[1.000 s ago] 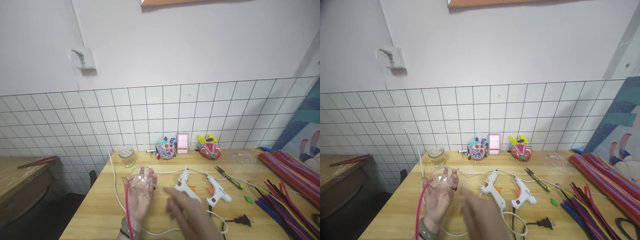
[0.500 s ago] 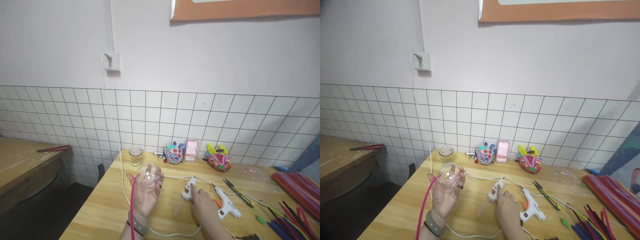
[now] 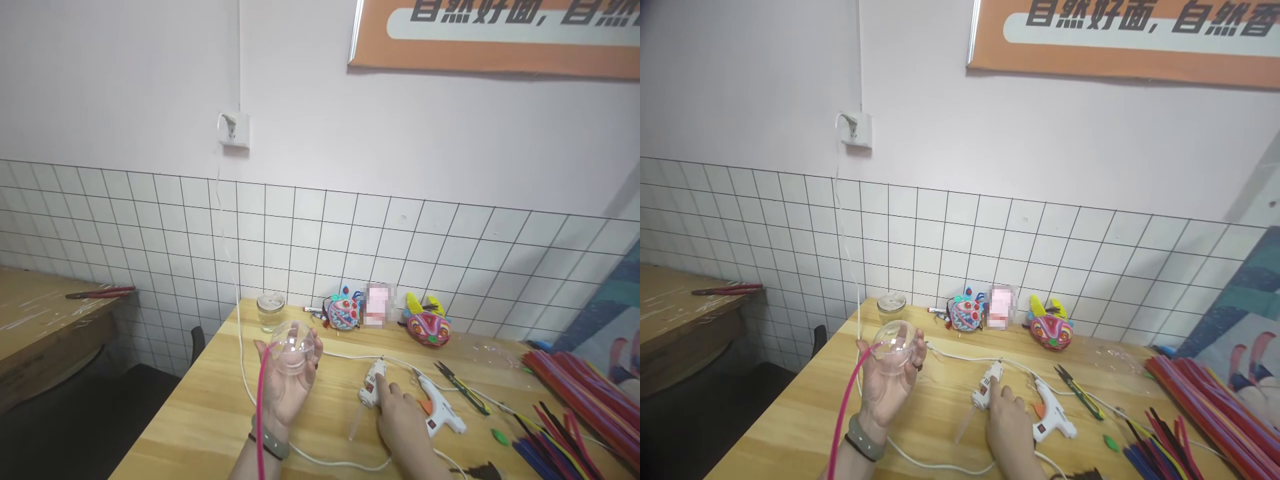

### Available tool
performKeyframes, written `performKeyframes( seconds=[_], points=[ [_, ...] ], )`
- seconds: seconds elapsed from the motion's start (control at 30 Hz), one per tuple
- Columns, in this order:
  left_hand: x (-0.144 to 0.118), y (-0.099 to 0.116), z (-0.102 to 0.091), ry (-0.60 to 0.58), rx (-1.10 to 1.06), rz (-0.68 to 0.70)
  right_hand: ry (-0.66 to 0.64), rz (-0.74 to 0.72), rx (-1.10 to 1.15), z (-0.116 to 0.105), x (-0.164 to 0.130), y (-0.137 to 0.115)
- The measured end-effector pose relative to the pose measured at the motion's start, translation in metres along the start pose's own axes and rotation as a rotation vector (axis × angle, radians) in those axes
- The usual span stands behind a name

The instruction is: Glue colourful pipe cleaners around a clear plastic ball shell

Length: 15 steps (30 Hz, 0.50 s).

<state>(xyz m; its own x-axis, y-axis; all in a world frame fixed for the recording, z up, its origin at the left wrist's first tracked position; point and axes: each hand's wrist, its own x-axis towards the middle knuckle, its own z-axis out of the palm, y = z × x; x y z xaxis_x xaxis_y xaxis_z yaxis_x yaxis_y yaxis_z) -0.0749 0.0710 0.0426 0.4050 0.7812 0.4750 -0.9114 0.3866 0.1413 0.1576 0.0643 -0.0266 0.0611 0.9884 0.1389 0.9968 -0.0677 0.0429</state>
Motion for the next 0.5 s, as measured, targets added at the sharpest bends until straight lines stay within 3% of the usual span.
performKeyframes(
  seconds=[0.27,0.4,0.5],
  points=[
    [-0.001,0.003,-0.001,0.1,-0.009,0.026,0.125,-0.023,0.21,-0.017,-0.012,0.009],
    [-0.001,0.003,0.0,0.167,0.007,0.058,0.286,-0.037,0.668,-0.035,-0.018,0.02],
    [0.001,0.002,0.005,0.233,0.019,0.092,0.319,0.065,1.02,-0.052,-0.023,0.028]
  ],
)
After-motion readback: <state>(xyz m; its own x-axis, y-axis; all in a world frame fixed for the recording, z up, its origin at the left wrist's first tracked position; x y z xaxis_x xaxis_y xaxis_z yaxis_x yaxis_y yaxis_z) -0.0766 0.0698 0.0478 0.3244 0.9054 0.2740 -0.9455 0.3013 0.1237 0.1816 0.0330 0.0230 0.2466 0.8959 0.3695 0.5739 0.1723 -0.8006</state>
